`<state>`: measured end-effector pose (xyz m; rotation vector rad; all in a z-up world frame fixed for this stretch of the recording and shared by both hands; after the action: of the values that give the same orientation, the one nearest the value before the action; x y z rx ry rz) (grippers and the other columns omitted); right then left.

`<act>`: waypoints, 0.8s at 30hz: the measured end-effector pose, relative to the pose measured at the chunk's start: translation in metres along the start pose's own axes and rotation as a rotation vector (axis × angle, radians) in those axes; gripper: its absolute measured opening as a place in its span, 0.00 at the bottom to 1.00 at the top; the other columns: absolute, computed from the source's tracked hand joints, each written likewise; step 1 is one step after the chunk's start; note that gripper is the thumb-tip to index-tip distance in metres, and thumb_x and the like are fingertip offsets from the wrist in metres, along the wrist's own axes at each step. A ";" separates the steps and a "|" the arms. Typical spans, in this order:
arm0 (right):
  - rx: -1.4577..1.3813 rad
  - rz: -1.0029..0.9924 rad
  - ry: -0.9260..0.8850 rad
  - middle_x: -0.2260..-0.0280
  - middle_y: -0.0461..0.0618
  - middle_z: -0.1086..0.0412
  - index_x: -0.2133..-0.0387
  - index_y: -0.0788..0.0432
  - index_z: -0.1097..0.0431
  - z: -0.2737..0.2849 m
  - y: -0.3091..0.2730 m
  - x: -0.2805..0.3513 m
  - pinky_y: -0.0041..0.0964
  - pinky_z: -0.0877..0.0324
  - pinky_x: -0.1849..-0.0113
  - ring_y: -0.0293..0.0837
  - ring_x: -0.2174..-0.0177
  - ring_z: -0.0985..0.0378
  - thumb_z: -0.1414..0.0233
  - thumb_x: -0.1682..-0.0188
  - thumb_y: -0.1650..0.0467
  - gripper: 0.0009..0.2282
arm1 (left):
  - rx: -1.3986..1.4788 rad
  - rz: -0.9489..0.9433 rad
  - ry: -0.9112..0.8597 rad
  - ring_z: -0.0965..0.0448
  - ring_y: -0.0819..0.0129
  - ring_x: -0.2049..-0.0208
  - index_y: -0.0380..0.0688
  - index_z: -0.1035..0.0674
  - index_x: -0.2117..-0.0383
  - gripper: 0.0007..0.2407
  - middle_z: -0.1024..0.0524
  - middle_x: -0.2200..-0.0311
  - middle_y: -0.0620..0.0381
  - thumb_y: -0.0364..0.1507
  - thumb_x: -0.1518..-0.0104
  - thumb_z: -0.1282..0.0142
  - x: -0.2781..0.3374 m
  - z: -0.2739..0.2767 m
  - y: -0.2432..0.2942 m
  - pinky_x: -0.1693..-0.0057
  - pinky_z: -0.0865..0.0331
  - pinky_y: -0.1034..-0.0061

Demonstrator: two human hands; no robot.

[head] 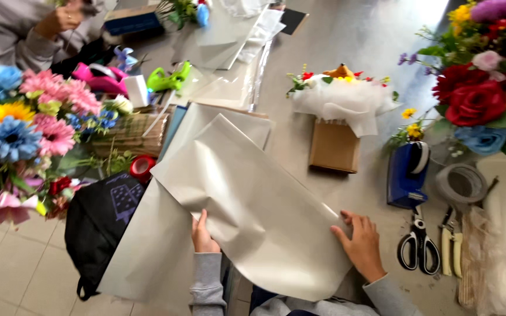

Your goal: The person prepares a flower arrangement by wrapping a small box with white mesh fabric and then cutting a large sheet of grey wrapping paper with scissors.

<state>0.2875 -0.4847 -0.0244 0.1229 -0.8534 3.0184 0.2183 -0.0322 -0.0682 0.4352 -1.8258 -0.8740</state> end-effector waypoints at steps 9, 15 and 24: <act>-0.244 -0.099 -0.153 0.65 0.40 0.28 0.60 0.47 0.26 -0.016 -0.004 0.017 0.34 0.32 0.61 0.38 0.65 0.24 0.45 0.50 0.61 0.09 | -0.255 -0.200 -0.254 0.38 0.68 0.32 0.42 0.39 0.32 0.30 0.38 0.31 0.55 0.31 0.44 0.45 0.011 -0.097 0.061 0.30 0.44 0.75; -0.543 -0.245 -0.258 0.71 0.39 0.25 0.64 0.50 0.30 -0.013 -0.034 0.024 0.31 0.36 0.66 0.35 0.71 0.25 0.47 0.47 0.61 0.08 | -0.454 -0.583 -0.521 0.40 0.63 0.32 0.37 0.41 0.34 0.30 0.39 0.33 0.46 0.36 0.42 0.46 -0.016 -0.154 0.111 0.30 0.44 0.71; -0.796 -0.453 -0.310 0.66 0.47 0.17 0.58 0.54 0.26 -0.035 -0.024 0.017 0.32 0.29 0.65 0.39 0.67 0.16 0.44 0.50 0.63 0.12 | -0.469 0.228 -0.837 0.15 0.52 0.63 0.36 0.20 0.53 0.22 0.16 0.63 0.40 0.42 0.42 0.54 0.070 -0.016 -0.112 0.56 0.25 0.64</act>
<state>0.2690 -0.4462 -0.0407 0.6676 -1.6924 2.0884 0.1929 -0.1584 -0.1024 -0.5086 -2.2373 -1.3989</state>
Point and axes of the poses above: each hand's wrist, its own x-axis away from the middle knuckle, its own z-axis out of the back of the hand, y = z × x, the point moved 9 cm from there along -x, towards the middle knuckle
